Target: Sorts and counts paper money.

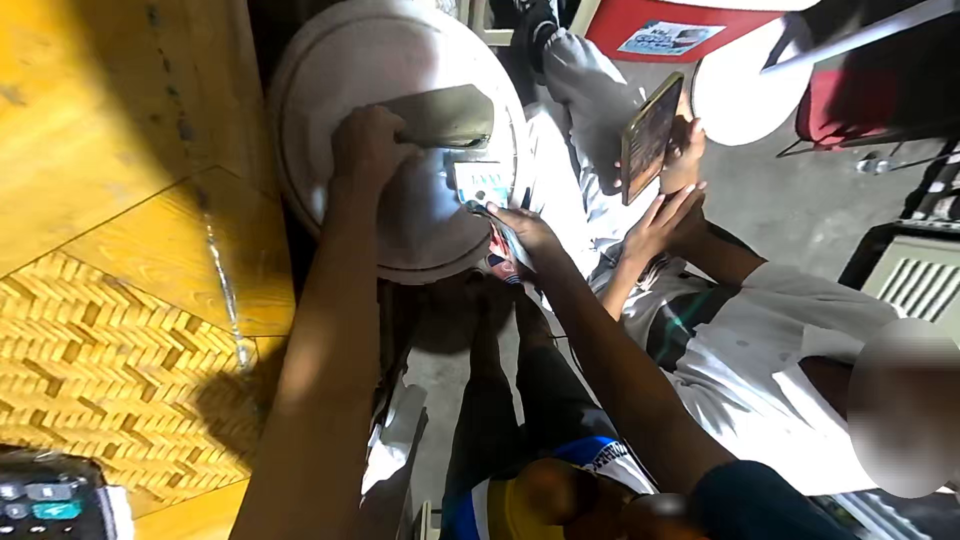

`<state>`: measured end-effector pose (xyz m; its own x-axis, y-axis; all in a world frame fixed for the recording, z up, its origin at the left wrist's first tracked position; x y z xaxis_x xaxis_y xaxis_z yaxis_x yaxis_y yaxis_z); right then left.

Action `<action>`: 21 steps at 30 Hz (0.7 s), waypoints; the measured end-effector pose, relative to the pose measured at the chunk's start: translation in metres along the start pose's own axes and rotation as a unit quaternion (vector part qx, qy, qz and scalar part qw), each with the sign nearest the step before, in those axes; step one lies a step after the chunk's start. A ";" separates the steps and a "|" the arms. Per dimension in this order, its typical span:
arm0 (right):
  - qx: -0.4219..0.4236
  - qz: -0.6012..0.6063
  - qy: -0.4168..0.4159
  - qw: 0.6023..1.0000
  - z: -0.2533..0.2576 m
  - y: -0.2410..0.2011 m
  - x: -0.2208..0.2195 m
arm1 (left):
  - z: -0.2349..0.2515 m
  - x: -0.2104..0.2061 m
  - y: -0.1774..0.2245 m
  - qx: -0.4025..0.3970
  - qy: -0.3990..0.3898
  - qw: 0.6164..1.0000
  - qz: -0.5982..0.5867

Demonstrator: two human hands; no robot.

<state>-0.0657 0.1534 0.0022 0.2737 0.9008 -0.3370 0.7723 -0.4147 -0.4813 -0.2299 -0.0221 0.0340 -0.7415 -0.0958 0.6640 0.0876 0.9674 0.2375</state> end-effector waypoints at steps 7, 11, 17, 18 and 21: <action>0.026 0.004 -0.007 1.000 0.011 -0.020 -0.018 | 0.002 0.013 -0.017 -0.041 -0.006 0.999 -0.034; 0.023 -0.009 -0.013 1.000 0.002 -0.028 -0.022 | -0.008 0.020 0.004 -0.031 0.077 0.996 -0.041; 0.040 0.010 -0.015 0.999 0.004 -0.043 -0.032 | -0.050 -0.002 0.036 -0.060 0.168 0.984 -0.007; 0.044 -0.020 0.004 0.999 0.006 -0.043 -0.027 | -0.055 -0.006 0.036 -0.064 0.180 0.981 -0.017; 0.045 -0.090 0.047 0.994 0.004 -0.039 -0.011 | -0.067 -0.023 0.036 -0.072 0.190 0.977 -0.058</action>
<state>-0.1012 0.1588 0.0213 0.1919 0.9675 -0.1646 0.7600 -0.2526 -0.5989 -0.1652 -0.0011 0.0754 -0.4547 -0.3098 0.8350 0.1308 0.9042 0.4066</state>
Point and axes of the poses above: each hand's wrist, its own z-axis towards the middle knuckle, its own x-axis out of the back of the hand, y = z × x, the point moved 3 cm from there along z, towards the middle knuckle, and after that the axes turned 6 degrees about -y, right-handed, at the moved point
